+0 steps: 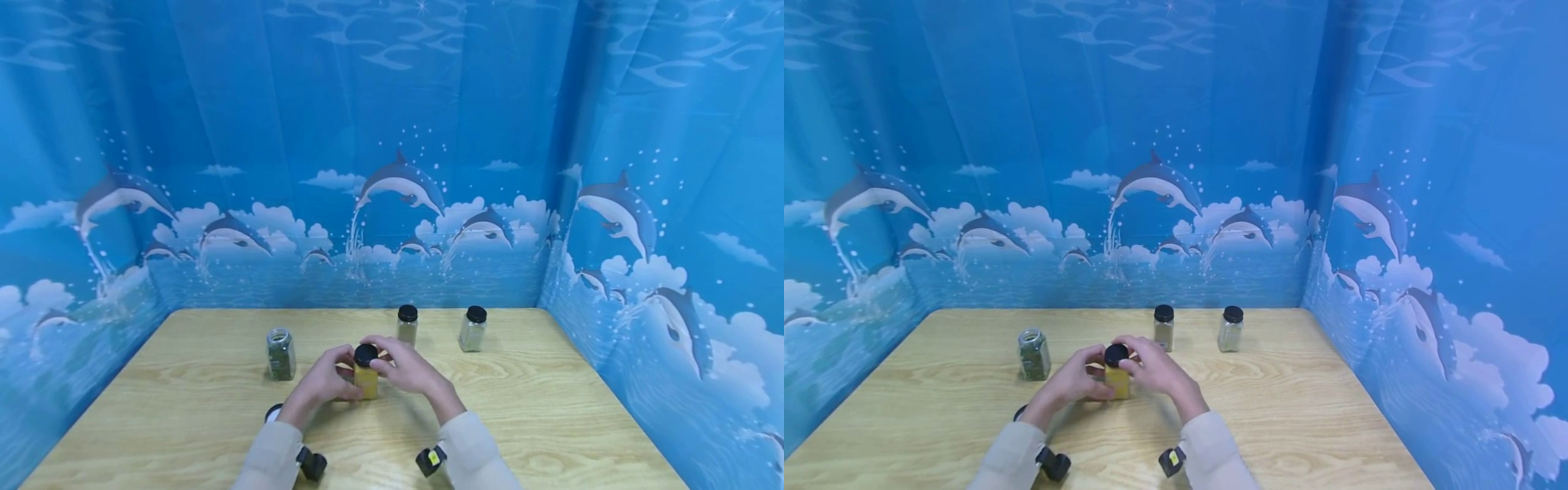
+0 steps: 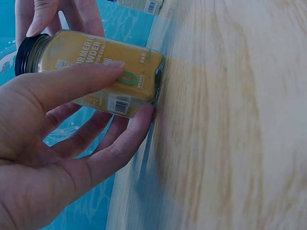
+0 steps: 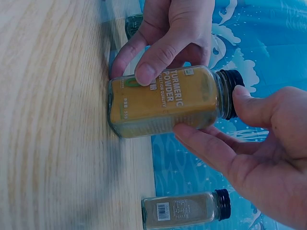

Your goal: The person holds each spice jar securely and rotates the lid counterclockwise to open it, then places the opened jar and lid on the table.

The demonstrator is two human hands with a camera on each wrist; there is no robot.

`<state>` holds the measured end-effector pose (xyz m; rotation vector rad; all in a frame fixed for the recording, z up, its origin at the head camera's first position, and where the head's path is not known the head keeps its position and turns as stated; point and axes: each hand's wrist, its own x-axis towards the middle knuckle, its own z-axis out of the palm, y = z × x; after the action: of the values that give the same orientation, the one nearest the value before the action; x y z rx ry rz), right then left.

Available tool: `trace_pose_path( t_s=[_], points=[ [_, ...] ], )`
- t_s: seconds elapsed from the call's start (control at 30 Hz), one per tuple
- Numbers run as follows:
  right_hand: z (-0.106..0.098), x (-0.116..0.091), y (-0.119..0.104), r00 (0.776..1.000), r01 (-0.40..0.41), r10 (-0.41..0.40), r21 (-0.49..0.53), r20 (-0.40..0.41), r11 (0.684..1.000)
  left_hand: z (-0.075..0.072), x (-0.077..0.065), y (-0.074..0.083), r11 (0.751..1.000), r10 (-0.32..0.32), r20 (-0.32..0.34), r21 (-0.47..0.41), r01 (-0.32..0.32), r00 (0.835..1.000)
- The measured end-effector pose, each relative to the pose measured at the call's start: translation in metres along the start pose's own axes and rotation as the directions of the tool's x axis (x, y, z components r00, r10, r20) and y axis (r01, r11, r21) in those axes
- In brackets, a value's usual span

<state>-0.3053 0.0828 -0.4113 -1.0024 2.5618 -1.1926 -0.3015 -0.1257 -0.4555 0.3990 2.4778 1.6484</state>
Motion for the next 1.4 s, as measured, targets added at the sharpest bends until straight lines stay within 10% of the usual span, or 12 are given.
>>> trace_pose_path(
  t_s=[0.8,1.4],
  points=[
    [0.0070,0.0003,-0.0009,0.989,-0.130,0.135,0.074,-0.066,0.989,-0.0009,-0.0023,0.0008,0.999,0.031,0.015,-0.030,-0.031,0.999],
    [0.0018,0.0007,0.0009,1.000,-0.006,0.006,0.005,0.000,1.000,-0.0008,0.0003,-0.0001,1.000,-0.006,-0.001,-0.002,0.006,1.000]
  ],
)
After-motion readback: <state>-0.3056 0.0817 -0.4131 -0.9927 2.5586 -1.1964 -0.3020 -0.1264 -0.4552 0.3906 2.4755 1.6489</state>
